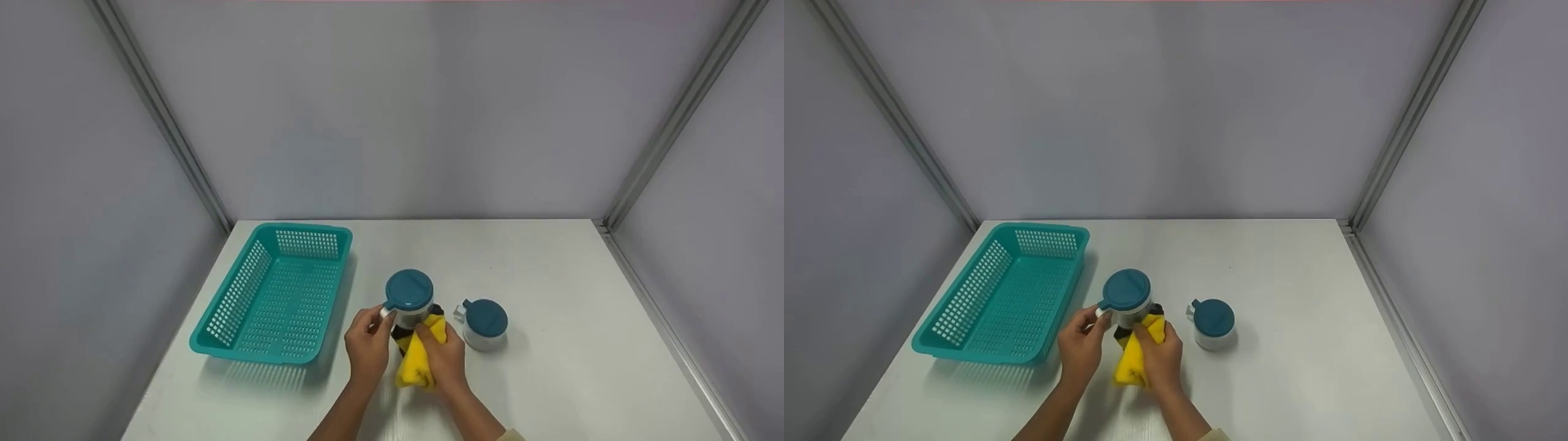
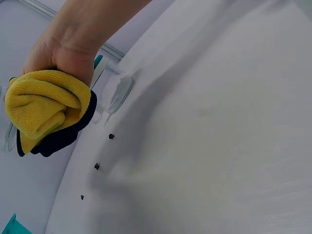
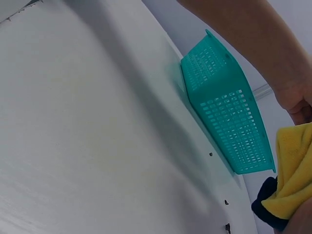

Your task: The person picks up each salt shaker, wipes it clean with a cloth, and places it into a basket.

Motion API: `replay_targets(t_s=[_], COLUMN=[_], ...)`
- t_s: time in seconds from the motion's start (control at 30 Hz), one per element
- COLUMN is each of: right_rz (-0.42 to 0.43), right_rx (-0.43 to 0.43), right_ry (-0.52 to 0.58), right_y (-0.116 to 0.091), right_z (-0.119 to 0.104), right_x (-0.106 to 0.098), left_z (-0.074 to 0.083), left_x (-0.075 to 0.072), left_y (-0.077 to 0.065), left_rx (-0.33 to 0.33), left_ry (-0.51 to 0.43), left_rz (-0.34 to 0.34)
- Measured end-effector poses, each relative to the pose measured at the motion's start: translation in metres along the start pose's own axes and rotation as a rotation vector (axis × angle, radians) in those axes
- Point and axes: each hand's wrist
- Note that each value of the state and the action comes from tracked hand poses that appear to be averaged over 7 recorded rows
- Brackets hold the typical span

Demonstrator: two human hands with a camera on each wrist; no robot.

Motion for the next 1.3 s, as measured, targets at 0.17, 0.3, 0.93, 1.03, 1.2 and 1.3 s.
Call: replay_targets(t_s=[0.17, 0.3, 0.93, 1.03, 1.2, 1.3], right_rz=[0.001, 0.016, 0.079, 0.062, 0.013, -0.025], right_rx=[-0.014, -0.007, -0.141, -0.117, -0.050, -0.015], right_ry=[-0.004, -0.014, -0.010, 0.000, 0.032, 0.082], right_y=[-0.002, -0.003, -0.006, -0.006, -0.008, -0.009], right_z=[-0.003, -0.003, 0.002, 0.001, -0.005, -0.007], right_x=[-0.004, -0.006, -0.007, -0.006, -0.002, -0.001], left_z=[0.002, 0.004, 0.004, 0.004, 0.003, 0.003], left_x=[0.001, 0.002, 0.005, 0.007, 0.011, 0.014], left_y=[0.000, -0.001, -0.004, -0.006, -0.011, -0.014], left_rx=[-0.011, 0.010, 0.017, 0.034, 0.061, 0.066], left_ry=[-0.021, -0.021, -0.033, -0.014, -0.002, -0.019], left_rz=[-0.009, -0.011, 0.012, 0.036, 0.079, 0.088])
Point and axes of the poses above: each hand's wrist, its own y-axis towards the middle knuckle, its own x-axis out of the palm, z = x × y, and after that the axes turned 1 degree about -x, right-handed
